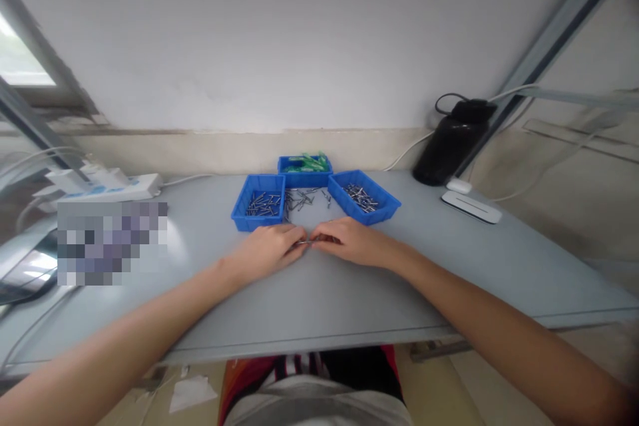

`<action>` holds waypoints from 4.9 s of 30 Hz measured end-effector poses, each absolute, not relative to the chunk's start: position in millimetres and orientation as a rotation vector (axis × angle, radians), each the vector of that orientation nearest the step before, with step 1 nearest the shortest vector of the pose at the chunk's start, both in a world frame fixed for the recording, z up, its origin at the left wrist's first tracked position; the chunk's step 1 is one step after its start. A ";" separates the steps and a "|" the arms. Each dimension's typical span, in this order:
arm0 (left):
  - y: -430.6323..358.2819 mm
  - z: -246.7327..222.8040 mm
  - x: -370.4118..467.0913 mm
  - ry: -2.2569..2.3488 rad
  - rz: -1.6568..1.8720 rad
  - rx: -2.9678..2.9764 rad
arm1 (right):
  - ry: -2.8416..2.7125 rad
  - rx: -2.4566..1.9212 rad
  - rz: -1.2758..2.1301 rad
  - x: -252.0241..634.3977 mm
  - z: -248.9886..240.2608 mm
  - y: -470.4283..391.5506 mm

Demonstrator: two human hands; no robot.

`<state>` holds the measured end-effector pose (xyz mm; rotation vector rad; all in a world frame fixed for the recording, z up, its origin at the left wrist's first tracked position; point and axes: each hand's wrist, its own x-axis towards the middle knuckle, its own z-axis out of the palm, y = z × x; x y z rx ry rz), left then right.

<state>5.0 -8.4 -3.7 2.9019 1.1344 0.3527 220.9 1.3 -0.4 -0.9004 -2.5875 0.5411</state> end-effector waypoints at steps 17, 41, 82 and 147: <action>-4.0 -5.0 5.3 1.200 0.260 2.941 | -2.665 -1.030 0.247 221.7 0.0 -0.9; -6.2 -5.0 3.4 0.933 0.584 3.056 | -2.650 -0.976 0.309 220.0 -2.1 0.8; -1.5 -5.7 -1.5 1.244 0.210 2.938 | -2.141 -1.702 -0.398 263.6 13.7 29.3; -2.2 -7.8 1.2 1.243 0.192 2.951 | -2.655 -0.958 0.217 220.9 -12.2 12.0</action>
